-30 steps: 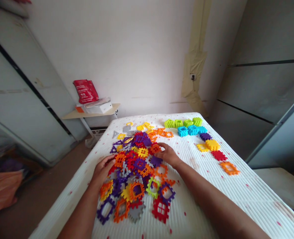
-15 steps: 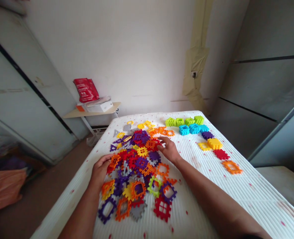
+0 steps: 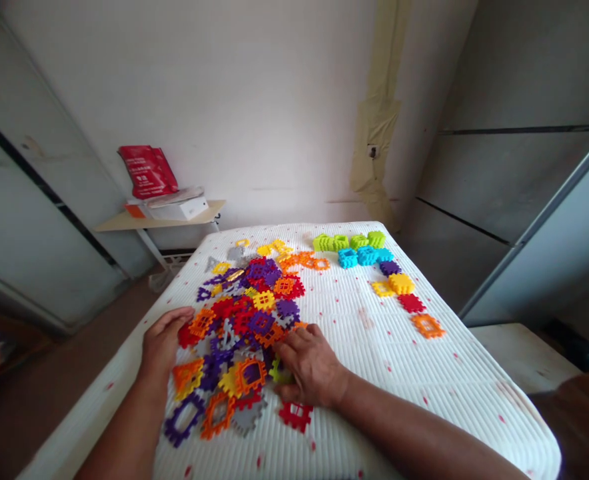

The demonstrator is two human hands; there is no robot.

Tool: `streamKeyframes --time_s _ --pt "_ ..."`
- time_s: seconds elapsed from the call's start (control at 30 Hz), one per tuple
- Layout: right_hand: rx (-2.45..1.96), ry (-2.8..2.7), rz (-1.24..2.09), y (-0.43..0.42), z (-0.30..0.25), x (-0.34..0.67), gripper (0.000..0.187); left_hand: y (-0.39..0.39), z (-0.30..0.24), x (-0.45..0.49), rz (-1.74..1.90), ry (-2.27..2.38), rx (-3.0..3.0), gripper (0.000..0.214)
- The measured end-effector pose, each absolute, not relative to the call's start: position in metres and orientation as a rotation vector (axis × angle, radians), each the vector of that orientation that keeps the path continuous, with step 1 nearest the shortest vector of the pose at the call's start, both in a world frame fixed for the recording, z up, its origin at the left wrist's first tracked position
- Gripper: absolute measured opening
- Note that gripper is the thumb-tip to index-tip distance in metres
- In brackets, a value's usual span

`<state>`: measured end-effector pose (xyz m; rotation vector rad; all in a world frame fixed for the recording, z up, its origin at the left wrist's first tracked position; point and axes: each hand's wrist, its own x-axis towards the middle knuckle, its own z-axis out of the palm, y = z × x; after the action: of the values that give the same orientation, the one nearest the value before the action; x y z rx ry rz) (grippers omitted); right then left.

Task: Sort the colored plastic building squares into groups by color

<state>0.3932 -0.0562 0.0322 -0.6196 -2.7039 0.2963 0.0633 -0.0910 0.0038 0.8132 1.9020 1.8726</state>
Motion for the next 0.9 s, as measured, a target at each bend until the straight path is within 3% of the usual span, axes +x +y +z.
streamKeyframes --time_s 0.3,0.53,0.63,0.9 --pt "-0.708 -2.517 0.352 -0.038 0.037 0.393 0.050 -0.090 0.004 0.060 1.861 1.895 0.741 0.031" --pt "-1.270 -2.297 -0.162 0.045 0.036 0.432 0.021 -0.091 0.005 0.061 1.872 1.883 0.706 0.032" --pt "-1.424 -2.330 -0.204 0.060 0.032 0.442 0.027 -0.091 0.005 0.060 1.860 1.880 0.688 0.033" --pt "-1.259 -2.396 0.154 0.027 0.032 0.443 0.038 -0.090 0.000 0.057 1.861 1.887 0.734 0.032"
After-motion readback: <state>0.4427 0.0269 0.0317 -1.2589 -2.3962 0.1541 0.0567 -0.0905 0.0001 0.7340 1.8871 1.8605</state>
